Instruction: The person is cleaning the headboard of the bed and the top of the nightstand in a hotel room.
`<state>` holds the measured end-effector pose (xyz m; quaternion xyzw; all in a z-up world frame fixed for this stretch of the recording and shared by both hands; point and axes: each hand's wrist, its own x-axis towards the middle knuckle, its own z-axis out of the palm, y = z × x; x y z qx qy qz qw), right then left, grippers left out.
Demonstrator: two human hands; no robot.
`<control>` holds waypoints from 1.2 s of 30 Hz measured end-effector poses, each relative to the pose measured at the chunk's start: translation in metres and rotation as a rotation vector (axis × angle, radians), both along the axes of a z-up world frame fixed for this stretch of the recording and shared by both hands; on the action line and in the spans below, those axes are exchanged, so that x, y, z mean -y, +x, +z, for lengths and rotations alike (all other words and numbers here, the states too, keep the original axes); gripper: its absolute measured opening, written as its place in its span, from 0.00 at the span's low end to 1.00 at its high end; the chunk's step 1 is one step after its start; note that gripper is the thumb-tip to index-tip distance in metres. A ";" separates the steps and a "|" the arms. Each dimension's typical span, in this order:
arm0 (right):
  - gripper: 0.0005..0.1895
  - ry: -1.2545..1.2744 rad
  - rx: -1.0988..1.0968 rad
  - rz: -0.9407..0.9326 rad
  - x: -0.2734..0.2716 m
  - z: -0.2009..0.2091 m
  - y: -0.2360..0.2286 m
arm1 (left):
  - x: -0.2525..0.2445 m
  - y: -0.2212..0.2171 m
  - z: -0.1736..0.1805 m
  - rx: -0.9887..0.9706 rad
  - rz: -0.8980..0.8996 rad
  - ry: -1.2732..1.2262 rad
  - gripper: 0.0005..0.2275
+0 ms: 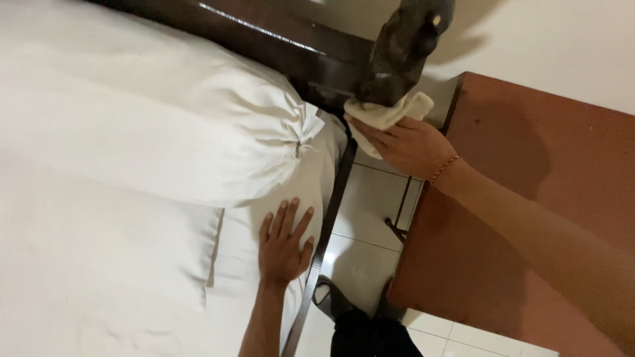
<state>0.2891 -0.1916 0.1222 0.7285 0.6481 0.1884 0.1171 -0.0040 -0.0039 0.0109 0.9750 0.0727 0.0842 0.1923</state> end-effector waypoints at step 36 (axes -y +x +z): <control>0.27 0.107 -1.045 -0.752 -0.136 -0.051 0.013 | -0.005 -0.002 -0.004 0.036 0.031 -0.053 0.27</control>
